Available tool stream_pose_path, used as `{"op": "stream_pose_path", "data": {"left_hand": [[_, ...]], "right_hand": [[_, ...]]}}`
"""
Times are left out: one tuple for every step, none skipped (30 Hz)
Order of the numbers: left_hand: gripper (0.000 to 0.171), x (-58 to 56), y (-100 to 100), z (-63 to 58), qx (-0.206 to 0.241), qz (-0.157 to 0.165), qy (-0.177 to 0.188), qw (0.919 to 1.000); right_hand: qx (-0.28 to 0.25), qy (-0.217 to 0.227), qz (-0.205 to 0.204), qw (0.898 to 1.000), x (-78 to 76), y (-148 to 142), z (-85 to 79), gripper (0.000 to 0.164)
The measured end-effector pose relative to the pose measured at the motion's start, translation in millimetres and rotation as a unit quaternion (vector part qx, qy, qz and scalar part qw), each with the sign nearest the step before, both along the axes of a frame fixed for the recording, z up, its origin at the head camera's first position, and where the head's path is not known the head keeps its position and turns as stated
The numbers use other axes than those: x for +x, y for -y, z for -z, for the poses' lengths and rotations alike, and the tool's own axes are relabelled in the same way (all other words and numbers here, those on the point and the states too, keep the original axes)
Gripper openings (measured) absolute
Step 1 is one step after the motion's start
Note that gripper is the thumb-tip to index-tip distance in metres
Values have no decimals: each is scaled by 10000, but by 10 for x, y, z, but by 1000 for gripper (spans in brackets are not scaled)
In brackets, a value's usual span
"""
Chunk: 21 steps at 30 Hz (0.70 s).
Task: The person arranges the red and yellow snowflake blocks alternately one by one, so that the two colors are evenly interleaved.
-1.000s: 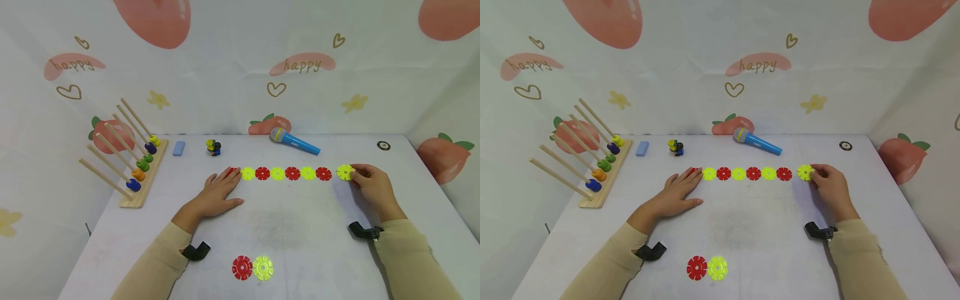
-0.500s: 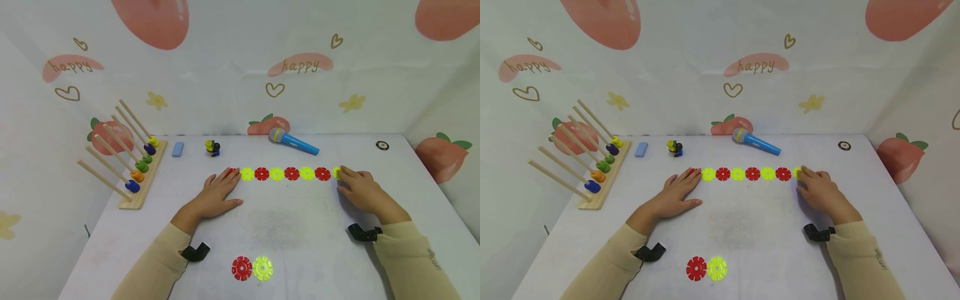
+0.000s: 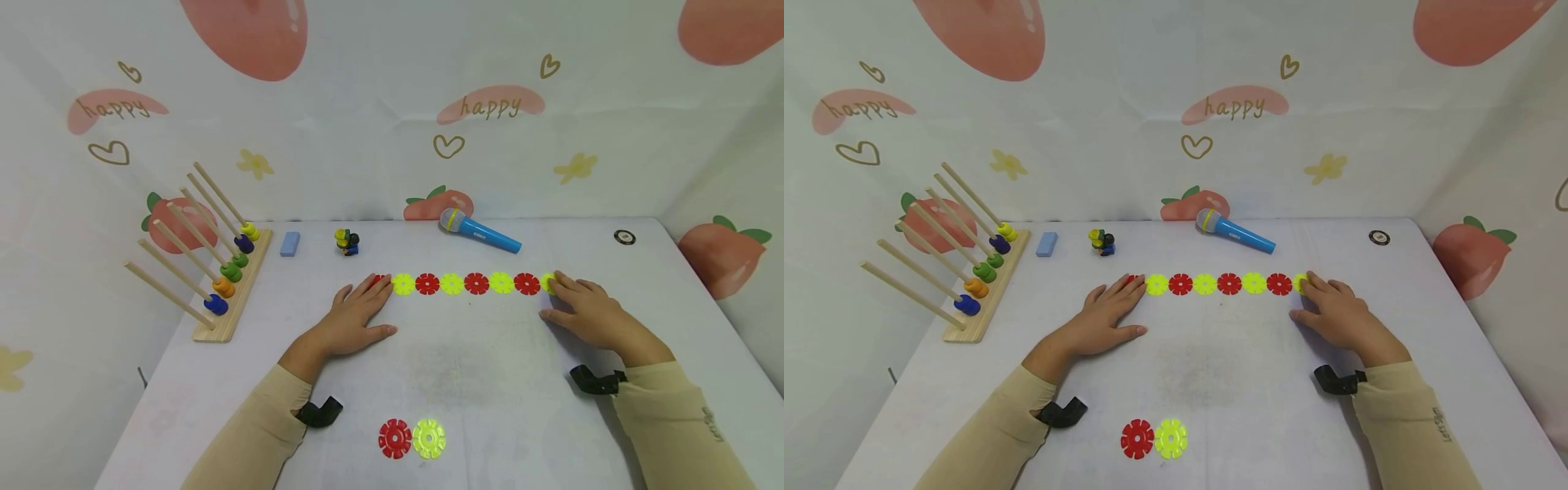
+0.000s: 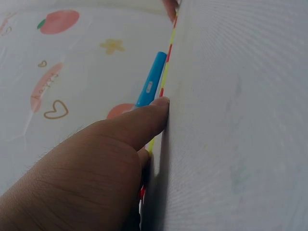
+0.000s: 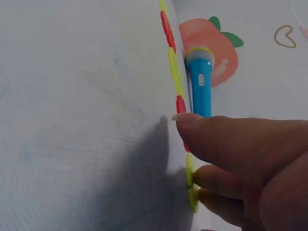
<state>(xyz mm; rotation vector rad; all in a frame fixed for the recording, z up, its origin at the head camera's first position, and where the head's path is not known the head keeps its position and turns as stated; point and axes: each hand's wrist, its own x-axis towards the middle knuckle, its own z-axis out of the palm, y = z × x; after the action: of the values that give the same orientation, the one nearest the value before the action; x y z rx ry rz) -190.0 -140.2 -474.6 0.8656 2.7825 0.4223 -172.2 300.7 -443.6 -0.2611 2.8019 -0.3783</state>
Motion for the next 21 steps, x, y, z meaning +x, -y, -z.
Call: {"op": "stream_pose_path", "data": {"left_hand": [[83, 2, -1, -3, 10, 2, 1, 10000], [83, 2, -1, -4, 14, 4, 3, 10000], [83, 3, 0, -6, 19, 8, 7, 10000], [83, 3, 0, -7, 22, 9, 7, 10000], [83, 3, 1, -7, 25, 12, 11, 10000], [83, 3, 2, -7, 25, 14, 18, 10000], [83, 2, 3, -5, 20, 19, 16, 10000], [83, 1, 4, -3, 8, 21, 20, 10000], [83, 0, 5, -2, 8, 24, 27, 10000], [83, 1, 7, -3, 10, 26, 31, 10000], [83, 2, 7, -6, 15, 27, 41, 10000], [84, 1, 8, -6, 11, 30, 39, 10000], [84, 1, 7, -7, 16, 33, 42, 10000], [84, 2, 6, -11, 16, 32, 51, 10000], [84, 4, 4, -14, 17, 36, 45, 10000], [84, 4, 3, -17, 15, 38, 42, 10000], [84, 4, 3, -17, 11, 40, 35, 10000], [84, 4, 2, -18, 12, 38, 33, 10000], [84, 4, 2, -18, 8, 39, 28, 10000], [84, 4, 2, -18, 0, 38, 16, 10000], [84, 4, 3, -14, 0, 41, 5, 10000]], "right_hand": [[-13, 20, 7, 10000, 2, 0, -1, 89], [-17, 36, 4, 10000, 4, 0, -4, 90], [-20, 50, 0, 10000, 6, 2, -7, 90], [-47, 67, -3, 10000, 8, 4, -11, 90], [-94, 87, 11, 9999, 8, 10, -19, 89], [-180, 62, 1, 9998, 9, 12, -32, 88], [-312, 35, 15, 9995, 9, 15, -49, 86], [-469, -9, 33, 9989, 11, 20, -74, 84], [-677, -72, 68, 9977, 15, 25, -103, 81], [-971, -145, 120, 9951, 24, 36, -139, 79], [-1298, -244, 182, 9911, 38, 57, -175, 76], [-1640, -342, 222, 9856, 55, 82, -211, 72], [-2003, -408, 270, 9785, 79, 117, -249, 67], [-2367, -464, 267, 9701, 105, 162, -285, 62], [-2852, -486, 184, 9571, 130, 214, -313, 58], [-3337, -493, 34, 9414, 156, 275, -336, 53], [-3753, -476, -153, 9255, 182, 345, -356, 50], [-4148, -413, -390, 9081, 207, 416, -371, 48], [-4550, -352, -701, 8870, 233, 494, -378, 48], [-4912, -219, -975, 8653, 260, 581, -377, 48], [-5240, -36, -1213, 8430, 293, 675, -369, 48]]}}
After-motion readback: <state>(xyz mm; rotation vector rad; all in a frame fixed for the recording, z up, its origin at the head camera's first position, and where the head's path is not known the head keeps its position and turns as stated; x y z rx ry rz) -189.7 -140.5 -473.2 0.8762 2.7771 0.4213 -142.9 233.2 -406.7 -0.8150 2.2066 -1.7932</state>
